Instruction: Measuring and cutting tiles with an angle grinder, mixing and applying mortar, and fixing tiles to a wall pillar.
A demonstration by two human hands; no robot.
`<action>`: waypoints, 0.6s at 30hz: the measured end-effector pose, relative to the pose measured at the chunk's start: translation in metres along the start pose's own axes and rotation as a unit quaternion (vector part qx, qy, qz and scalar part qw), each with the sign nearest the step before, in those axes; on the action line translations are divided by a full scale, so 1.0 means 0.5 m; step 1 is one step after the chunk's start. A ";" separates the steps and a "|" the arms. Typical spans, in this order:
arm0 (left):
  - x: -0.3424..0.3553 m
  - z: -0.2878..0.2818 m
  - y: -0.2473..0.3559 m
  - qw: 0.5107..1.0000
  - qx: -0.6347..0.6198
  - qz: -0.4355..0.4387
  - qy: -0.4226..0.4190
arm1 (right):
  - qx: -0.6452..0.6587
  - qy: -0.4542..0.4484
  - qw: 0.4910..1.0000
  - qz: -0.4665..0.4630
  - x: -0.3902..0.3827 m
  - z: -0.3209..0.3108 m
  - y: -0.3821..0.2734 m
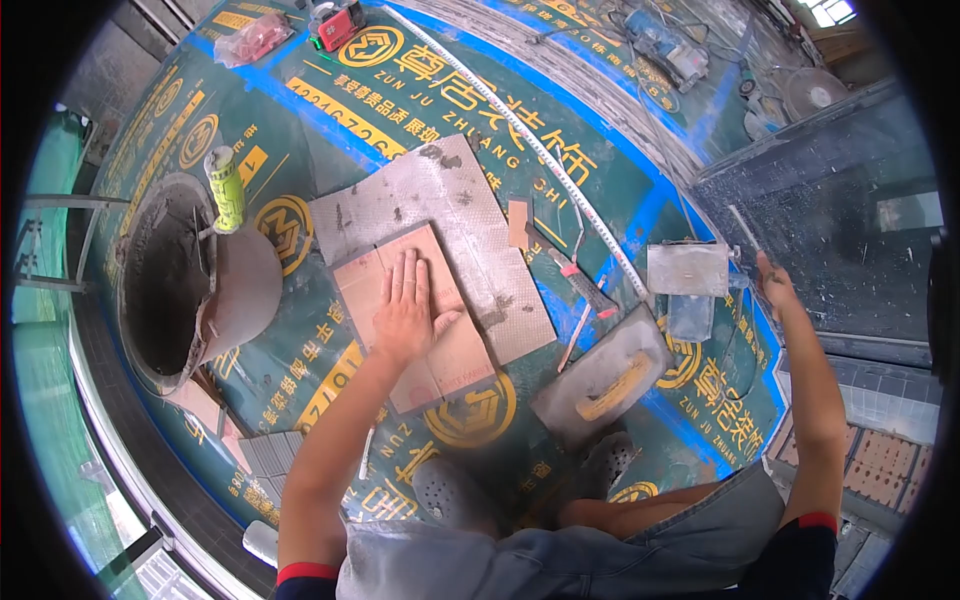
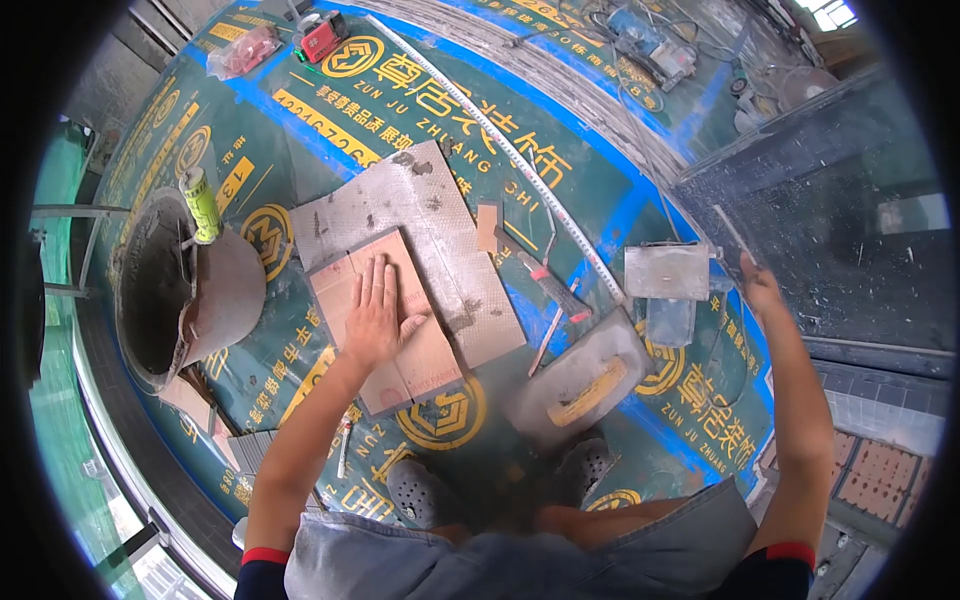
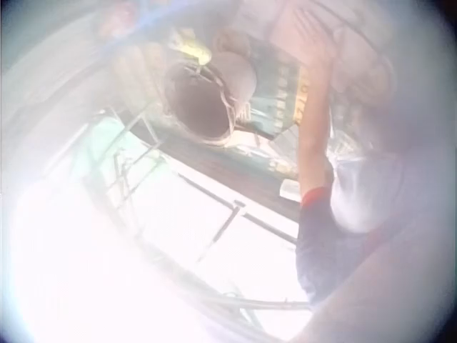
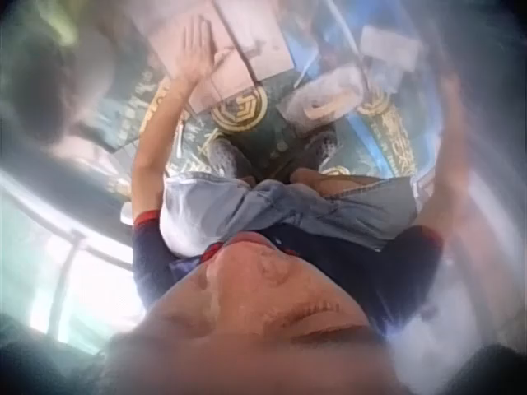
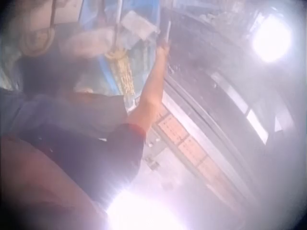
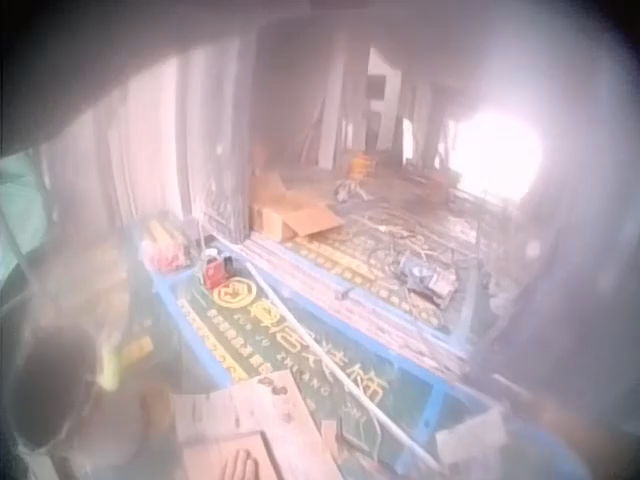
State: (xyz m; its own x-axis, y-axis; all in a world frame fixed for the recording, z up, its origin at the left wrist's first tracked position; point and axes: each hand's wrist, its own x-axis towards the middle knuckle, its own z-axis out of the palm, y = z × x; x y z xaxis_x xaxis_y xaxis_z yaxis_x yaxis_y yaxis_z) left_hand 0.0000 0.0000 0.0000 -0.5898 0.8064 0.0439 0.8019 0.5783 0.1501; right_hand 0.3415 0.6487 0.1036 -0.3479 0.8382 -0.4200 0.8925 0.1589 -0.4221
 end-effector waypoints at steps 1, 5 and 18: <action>-0.005 0.006 -0.008 1.000 0.006 -0.010 0.002 | 0.042 -0.004 0.997 0.062 -0.008 0.023 -0.004; 0.032 -0.003 0.047 0.999 -0.020 -0.030 0.003 | 0.206 -0.034 0.969 0.129 0.015 -0.008 0.003; 0.028 -0.016 0.028 0.997 -0.059 -0.042 -0.011 | 0.376 -0.152 0.888 0.215 0.072 0.035 0.058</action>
State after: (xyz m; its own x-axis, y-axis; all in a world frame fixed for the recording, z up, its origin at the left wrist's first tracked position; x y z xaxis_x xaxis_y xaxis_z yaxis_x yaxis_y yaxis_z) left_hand 0.0021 0.0184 0.0107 -0.6505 0.7595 0.0056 0.7329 0.6257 0.2672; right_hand 0.3501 0.6744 0.0621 -0.1849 0.5397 -0.8213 0.5570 -0.6310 -0.5401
